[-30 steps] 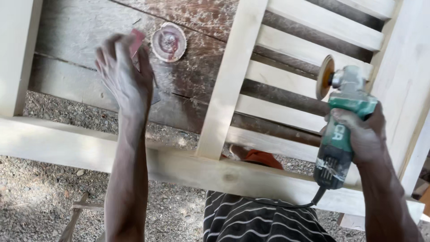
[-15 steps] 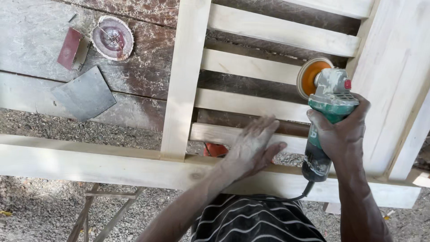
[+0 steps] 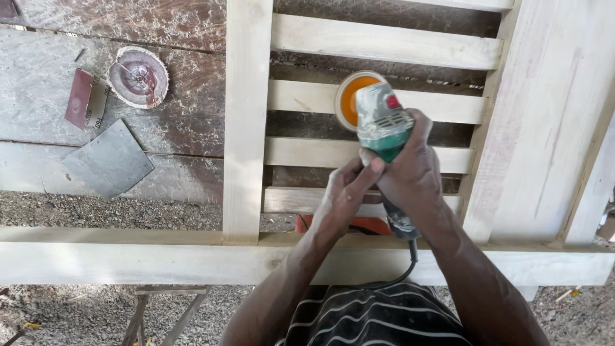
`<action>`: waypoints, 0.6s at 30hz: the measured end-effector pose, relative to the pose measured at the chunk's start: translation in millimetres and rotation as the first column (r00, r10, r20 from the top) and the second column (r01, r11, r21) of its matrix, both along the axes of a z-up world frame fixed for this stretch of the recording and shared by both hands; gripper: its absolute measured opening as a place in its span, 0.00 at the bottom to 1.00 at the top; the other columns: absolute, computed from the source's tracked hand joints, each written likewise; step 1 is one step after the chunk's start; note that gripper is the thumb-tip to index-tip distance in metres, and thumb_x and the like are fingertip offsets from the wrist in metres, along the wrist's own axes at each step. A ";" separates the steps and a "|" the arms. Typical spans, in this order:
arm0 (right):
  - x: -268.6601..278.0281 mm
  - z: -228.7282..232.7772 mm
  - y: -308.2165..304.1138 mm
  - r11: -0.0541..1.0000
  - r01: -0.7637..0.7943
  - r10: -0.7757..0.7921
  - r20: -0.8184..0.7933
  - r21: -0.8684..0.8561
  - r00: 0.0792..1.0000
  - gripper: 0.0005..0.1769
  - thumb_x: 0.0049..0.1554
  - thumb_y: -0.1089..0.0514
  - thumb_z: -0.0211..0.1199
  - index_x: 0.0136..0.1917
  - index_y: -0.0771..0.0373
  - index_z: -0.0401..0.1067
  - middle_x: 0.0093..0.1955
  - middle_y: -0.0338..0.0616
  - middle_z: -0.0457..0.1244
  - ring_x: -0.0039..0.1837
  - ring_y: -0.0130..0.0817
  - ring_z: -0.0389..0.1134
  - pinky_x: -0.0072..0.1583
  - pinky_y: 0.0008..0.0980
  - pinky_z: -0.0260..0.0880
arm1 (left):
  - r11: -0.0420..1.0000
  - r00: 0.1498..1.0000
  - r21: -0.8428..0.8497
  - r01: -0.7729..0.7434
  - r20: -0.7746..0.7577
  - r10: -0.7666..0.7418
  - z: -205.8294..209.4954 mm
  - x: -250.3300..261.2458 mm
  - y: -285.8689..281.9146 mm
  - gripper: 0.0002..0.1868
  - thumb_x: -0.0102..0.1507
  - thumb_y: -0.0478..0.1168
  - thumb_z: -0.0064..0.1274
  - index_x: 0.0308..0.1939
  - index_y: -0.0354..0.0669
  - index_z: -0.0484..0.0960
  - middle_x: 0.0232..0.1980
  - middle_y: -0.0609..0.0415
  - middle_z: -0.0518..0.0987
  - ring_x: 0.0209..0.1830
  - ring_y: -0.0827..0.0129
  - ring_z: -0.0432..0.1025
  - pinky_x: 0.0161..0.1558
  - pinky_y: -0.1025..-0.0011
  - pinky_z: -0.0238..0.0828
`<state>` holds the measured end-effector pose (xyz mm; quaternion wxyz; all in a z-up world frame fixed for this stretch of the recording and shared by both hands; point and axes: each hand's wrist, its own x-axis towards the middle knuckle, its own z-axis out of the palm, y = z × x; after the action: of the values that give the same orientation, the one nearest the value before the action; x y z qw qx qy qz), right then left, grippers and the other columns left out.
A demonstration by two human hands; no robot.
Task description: The person sands a wooden frame with a power sander, moving the tool along the slats and periodically brushing away dust with their hand.
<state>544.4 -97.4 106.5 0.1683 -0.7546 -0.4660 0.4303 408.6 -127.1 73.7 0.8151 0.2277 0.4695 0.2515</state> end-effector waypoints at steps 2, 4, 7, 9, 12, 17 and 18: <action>-12.3 -0.3 1.6 0.993 -0.099 0.098 0.019 0.071 0.995 0.49 0.53 0.52 0.72 0.71 0.71 0.41 0.55 0.64 0.67 0.49 0.51 0.75 0.48 0.46 0.81 | 1.000 0.998 0.020 -0.022 -0.050 0.023 3.6 -11.8 7.7 0.39 0.65 0.64 0.49 0.62 0.30 0.76 0.55 0.42 0.82 0.56 0.58 0.78 0.53 0.60 0.81; -22.1 -6.5 7.1 0.991 -0.132 0.133 0.036 -0.022 0.990 0.49 0.52 0.52 0.71 0.72 0.69 0.41 0.51 0.63 0.68 0.47 0.54 0.75 0.49 0.48 0.81 | 0.997 0.993 0.058 -0.040 -0.106 0.046 7.9 -22.9 10.3 0.38 0.65 0.63 0.49 0.62 0.32 0.76 0.52 0.43 0.83 0.53 0.60 0.80 0.50 0.63 0.82; -30.5 -11.2 1.8 0.978 -0.194 0.187 0.092 0.075 0.978 0.45 0.54 0.54 0.70 0.73 0.67 0.44 0.47 0.63 0.70 0.47 0.61 0.74 0.51 0.56 0.76 | 0.993 0.991 -0.006 -0.115 -0.077 0.114 5.0 -26.5 17.8 0.35 0.65 0.60 0.54 0.60 0.30 0.77 0.51 0.42 0.83 0.48 0.61 0.79 0.48 0.66 0.81; -26.9 -13.3 3.2 0.968 -0.212 0.199 0.102 0.138 0.975 0.45 0.54 0.53 0.70 0.72 0.66 0.45 0.46 0.64 0.70 0.46 0.63 0.74 0.51 0.58 0.75 | 0.991 0.989 0.014 -0.132 -0.066 0.132 0.0 -19.0 19.8 0.34 0.64 0.58 0.56 0.60 0.30 0.76 0.51 0.45 0.83 0.48 0.65 0.79 0.49 0.67 0.80; -13.1 -13.4 1.2 0.984 -0.163 0.158 0.063 0.077 0.985 0.47 0.53 0.50 0.72 0.72 0.66 0.44 0.45 0.63 0.70 0.45 0.62 0.74 0.50 0.56 0.75 | 0.990 0.990 0.032 -0.135 -0.030 0.136 -10.5 -1.9 17.6 0.34 0.65 0.57 0.58 0.61 0.29 0.76 0.51 0.46 0.83 0.48 0.67 0.78 0.48 0.70 0.79; 29.3 -11.5 -14.4 0.983 -0.016 0.012 0.025 0.181 1.000 0.42 0.58 0.52 0.71 0.72 0.65 0.47 0.51 0.61 0.70 0.49 0.56 0.76 0.48 0.49 0.77 | 0.997 0.999 0.057 -0.052 0.008 0.052 -24.1 47.1 13.5 0.37 0.64 0.58 0.58 0.60 0.25 0.74 0.49 0.42 0.82 0.45 0.64 0.79 0.43 0.71 0.81; 37.8 -13.5 -17.0 0.990 0.029 -0.034 0.036 0.138 0.999 0.42 0.57 0.52 0.71 0.71 0.65 0.47 0.51 0.61 0.70 0.48 0.54 0.76 0.47 0.48 0.77 | 0.997 0.999 0.068 -0.029 0.023 0.028 -27.0 58.9 14.1 0.38 0.64 0.59 0.58 0.60 0.25 0.74 0.50 0.42 0.82 0.46 0.63 0.79 0.44 0.72 0.81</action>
<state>582.2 -114.4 93.0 0.2178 -0.7565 -0.4858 0.3798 467.5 -113.0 46.8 0.8084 0.2459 0.4548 0.2814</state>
